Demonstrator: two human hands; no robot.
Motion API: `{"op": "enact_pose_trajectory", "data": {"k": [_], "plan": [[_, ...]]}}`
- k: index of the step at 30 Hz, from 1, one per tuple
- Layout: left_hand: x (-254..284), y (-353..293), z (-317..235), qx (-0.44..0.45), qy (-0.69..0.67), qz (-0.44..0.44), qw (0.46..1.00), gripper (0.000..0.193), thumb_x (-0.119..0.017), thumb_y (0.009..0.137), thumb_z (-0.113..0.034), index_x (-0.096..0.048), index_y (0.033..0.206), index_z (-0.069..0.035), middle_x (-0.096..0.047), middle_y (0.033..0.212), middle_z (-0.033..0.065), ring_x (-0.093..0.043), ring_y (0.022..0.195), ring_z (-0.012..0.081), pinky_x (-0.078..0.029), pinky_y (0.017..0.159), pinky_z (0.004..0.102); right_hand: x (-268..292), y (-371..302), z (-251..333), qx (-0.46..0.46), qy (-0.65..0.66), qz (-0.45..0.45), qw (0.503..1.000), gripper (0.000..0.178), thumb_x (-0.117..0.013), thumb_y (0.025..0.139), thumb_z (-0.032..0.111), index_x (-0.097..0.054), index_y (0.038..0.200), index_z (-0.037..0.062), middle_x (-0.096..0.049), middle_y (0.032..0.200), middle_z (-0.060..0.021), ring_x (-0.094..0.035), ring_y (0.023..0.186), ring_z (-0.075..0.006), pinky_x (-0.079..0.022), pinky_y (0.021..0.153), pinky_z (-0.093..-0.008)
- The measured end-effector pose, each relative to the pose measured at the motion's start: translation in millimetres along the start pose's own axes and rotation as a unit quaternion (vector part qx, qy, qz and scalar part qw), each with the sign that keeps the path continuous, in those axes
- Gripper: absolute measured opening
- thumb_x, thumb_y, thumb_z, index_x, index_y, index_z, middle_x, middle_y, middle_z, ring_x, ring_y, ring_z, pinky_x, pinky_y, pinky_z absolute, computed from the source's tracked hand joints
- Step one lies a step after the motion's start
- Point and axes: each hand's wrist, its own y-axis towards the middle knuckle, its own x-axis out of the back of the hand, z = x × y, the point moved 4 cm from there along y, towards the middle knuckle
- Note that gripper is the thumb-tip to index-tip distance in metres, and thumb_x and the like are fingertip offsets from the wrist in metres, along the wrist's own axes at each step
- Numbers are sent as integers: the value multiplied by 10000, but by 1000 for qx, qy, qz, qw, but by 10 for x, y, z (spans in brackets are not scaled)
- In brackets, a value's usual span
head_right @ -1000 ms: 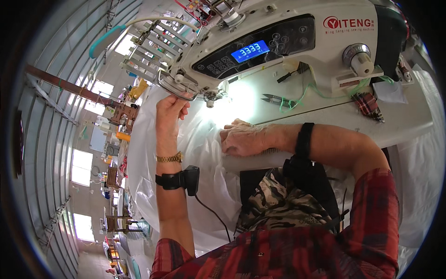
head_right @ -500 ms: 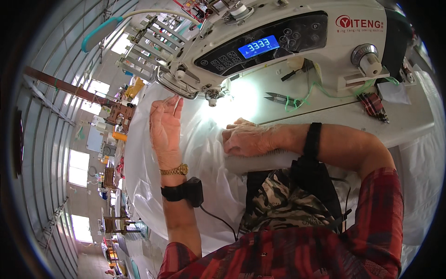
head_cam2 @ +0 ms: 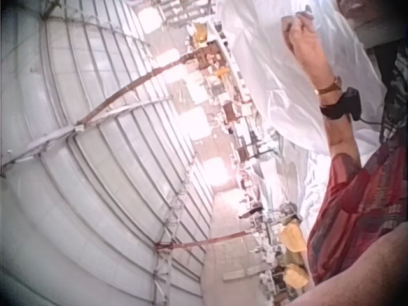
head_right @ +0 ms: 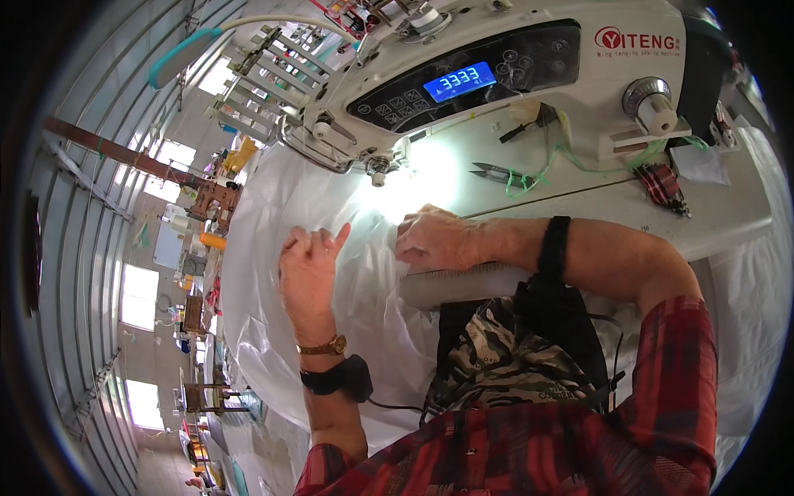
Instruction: The person folds the edge of a white plastic sheet and feeds it through a sewing machine. They then pull the sheet away, thread the needle by hand, and resume sewing another section before moving the plastic to the side.
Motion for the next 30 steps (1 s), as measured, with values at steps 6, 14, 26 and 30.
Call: {"op": "enact_pose_trajectory", "data": {"k": [6,14,26,30], "plan": [[-196,-158,-7,16,19,18,1000,103,-466,898,-85,-519,816,-51,-498,692,47,-503,804,195,-343,1028,453,297,93,98,-218,211,-199,932,271,-552,924,247,-677,925,7,-657,862,-123,-612,727,-193,-483,680,-345],[-213,-270,184,58,148,6,987,143,-490,913,-131,-525,804,-46,-533,698,33,-520,778,135,-392,896,308,147,384,291,-212,714,-253,617,351,-540,947,215,-518,1194,-33,-627,901,-49,-514,633,-93,-477,652,-285],[-859,-410,-372,-296,499,-42,814,63,-584,859,1,-613,911,-19,-676,882,83,-633,799,184,-503,702,274,-290,-503,979,-276,612,-216,709,153,-531,958,163,-595,915,31,-507,716,27,-491,641,-62,-437,623,-218],[-1100,-448,-224,-282,598,203,722,115,-643,817,-27,-649,930,-49,-674,879,74,-651,846,222,-456,926,396,-125,-711,1133,-276,559,-179,761,133,-540,943,140,-612,905,35,-549,745,24,-502,648,-49,-439,623,-205]]}}
